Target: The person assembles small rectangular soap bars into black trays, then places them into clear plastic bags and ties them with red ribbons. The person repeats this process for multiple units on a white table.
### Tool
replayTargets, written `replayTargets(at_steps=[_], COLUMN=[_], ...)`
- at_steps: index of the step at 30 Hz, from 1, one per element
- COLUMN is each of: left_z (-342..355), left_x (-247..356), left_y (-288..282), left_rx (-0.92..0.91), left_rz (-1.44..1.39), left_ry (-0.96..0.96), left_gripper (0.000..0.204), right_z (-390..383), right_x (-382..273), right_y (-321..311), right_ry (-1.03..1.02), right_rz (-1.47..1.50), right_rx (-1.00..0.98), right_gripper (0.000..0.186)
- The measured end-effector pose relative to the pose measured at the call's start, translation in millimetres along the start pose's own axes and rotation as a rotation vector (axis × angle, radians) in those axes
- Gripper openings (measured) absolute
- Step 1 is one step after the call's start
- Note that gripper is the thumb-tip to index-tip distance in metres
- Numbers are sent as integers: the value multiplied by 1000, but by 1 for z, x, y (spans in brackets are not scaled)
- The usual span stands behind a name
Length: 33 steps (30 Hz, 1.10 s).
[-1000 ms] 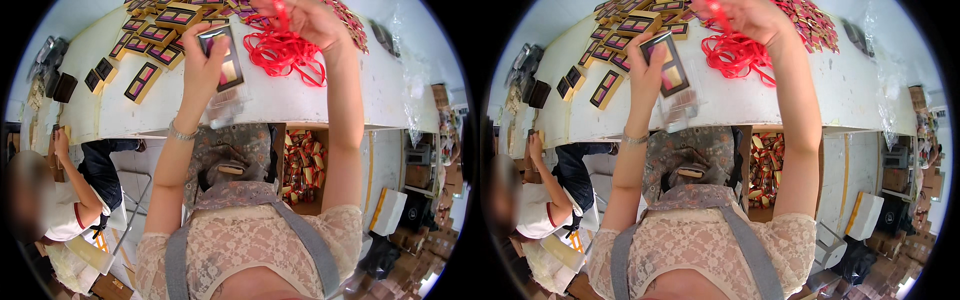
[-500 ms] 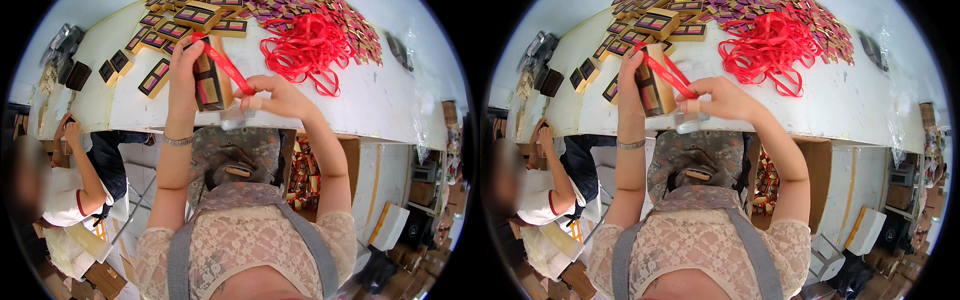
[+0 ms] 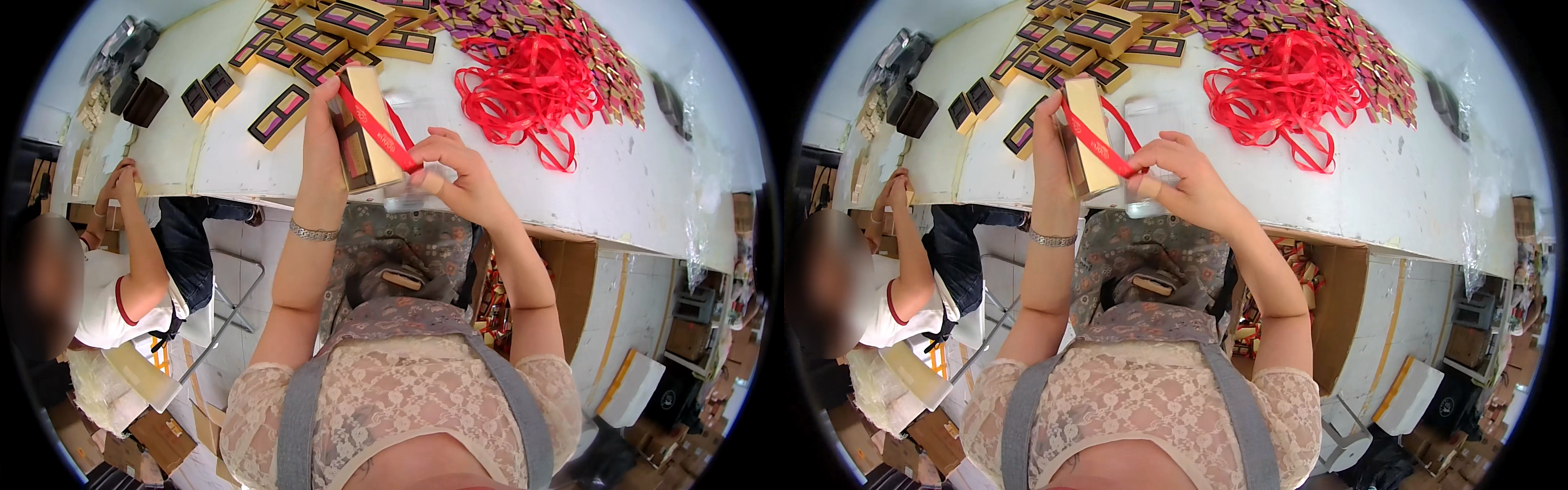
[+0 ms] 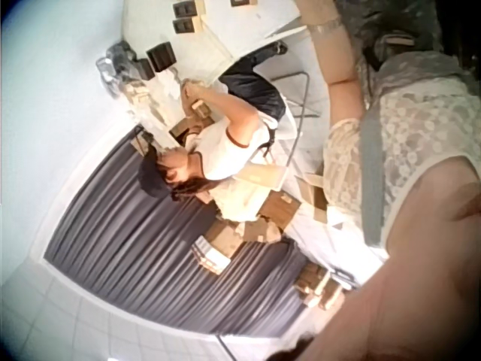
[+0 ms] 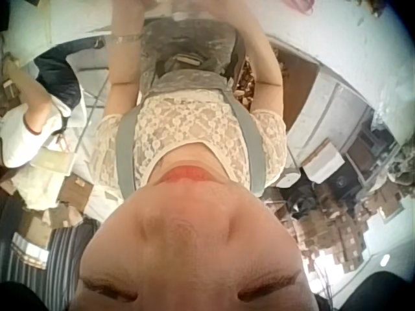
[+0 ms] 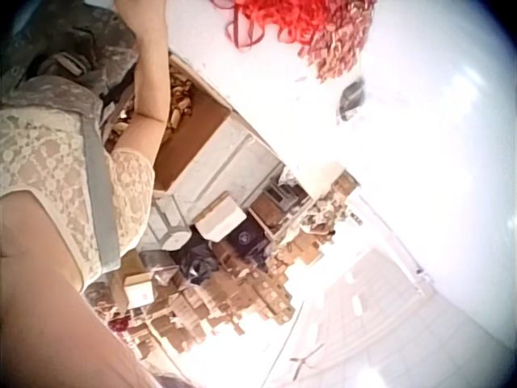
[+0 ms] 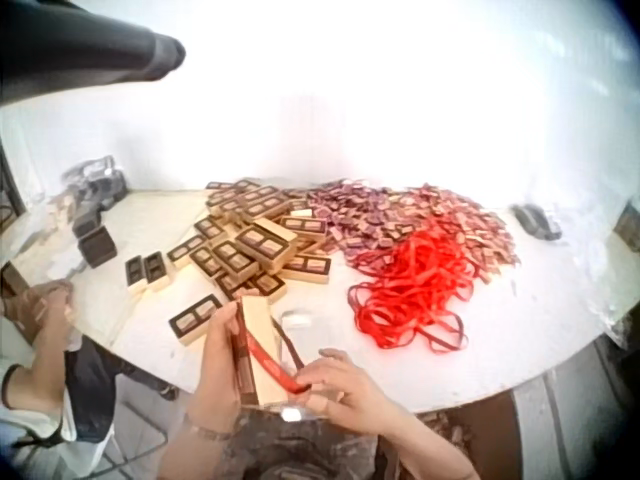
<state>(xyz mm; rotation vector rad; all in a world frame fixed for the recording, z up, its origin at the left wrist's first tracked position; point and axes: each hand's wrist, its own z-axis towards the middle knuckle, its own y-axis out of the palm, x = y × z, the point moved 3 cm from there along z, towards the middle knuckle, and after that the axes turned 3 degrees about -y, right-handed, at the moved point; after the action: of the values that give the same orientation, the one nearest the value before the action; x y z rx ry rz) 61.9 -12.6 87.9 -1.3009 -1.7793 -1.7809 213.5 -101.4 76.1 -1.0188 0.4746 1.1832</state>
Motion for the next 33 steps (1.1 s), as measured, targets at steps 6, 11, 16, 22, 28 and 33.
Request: replayTargets(at_steps=[6,11,16,22,28,33], left_z=[-6,-17,-24,0,19,23], left_x=[11,19,14,10,-10,-28], left_y=[-4,6,20,23,12,3], left_rx=[102,-129,-129,-60,181,301], left_rz=[178,374,80,-45,7,226], left_ry=[236,325,194,217,452,655], left_gripper=[34,61,48,26,56,59], right_z=[-16,-19,-6,-2,-18,-27], right_x=[29,29,30,23,39,34], right_y=[26,26,5,19,65,76], right_ry=[350,411,324,278,491,546], right_rz=[494,853,747,724,1399,1867], right_rx=[66,30,-102,43,297,305], right_gripper=[28,26,17,7,14,13])
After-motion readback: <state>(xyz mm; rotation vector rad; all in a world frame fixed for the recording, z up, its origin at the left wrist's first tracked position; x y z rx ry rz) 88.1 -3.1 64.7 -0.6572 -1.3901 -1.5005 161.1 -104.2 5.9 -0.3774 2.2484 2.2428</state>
